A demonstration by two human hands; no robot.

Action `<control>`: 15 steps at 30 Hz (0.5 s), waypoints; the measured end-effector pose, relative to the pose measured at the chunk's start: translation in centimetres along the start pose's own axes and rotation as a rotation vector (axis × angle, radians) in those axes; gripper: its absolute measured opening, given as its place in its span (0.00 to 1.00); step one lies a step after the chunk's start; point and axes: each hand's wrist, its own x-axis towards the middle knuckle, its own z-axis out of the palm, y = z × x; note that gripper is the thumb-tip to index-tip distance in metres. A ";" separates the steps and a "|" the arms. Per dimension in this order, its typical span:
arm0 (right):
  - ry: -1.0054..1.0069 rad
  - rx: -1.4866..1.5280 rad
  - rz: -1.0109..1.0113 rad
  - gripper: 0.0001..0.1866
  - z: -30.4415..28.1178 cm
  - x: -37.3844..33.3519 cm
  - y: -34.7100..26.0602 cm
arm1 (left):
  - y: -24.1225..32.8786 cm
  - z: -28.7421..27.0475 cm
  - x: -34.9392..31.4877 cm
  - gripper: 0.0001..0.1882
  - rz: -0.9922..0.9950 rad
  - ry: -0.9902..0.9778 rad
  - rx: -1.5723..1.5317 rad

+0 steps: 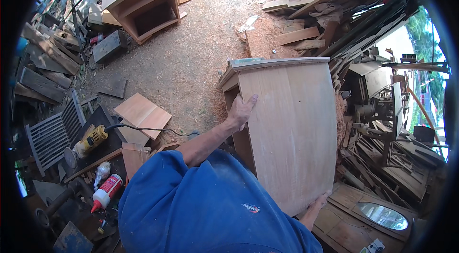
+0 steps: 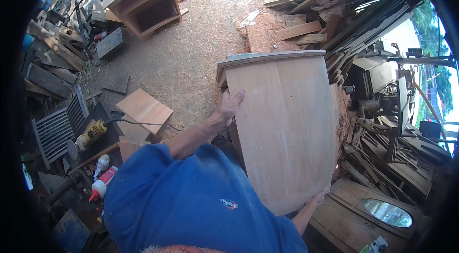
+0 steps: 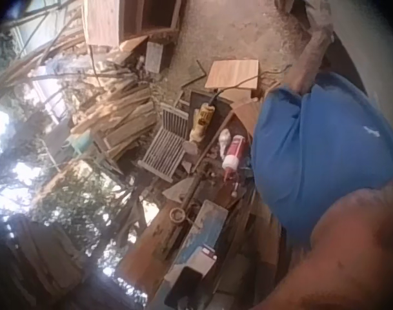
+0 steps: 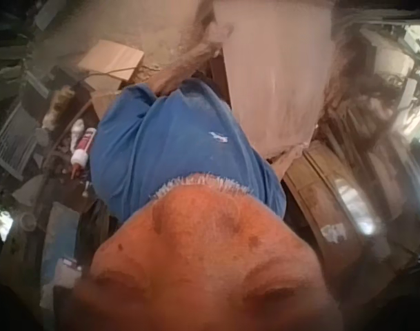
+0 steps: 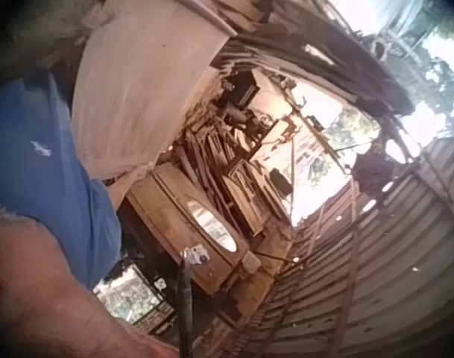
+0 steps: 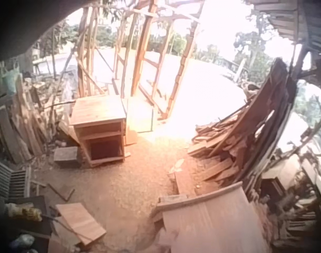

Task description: The person assembles a wooden cabinet by using a nail gun to attach wooden panels, uses an angle grinder to sand the edges, and applies glue to a joint.

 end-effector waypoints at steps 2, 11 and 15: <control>-0.001 -0.003 0.002 0.41 -0.2 0.2 -0.1 | 1.1 0.3 0.6 0.25 -0.010 -0.035 0.009; -0.144 0.067 -0.013 0.42 0.3 1.0 1.7 | 0.3 1.3 1.1 0.25 -0.027 0.000 -0.077; -0.197 0.106 0.012 0.42 0.0 4.8 2.6 | -0.9 1.0 2.5 0.20 0.128 -0.005 -0.080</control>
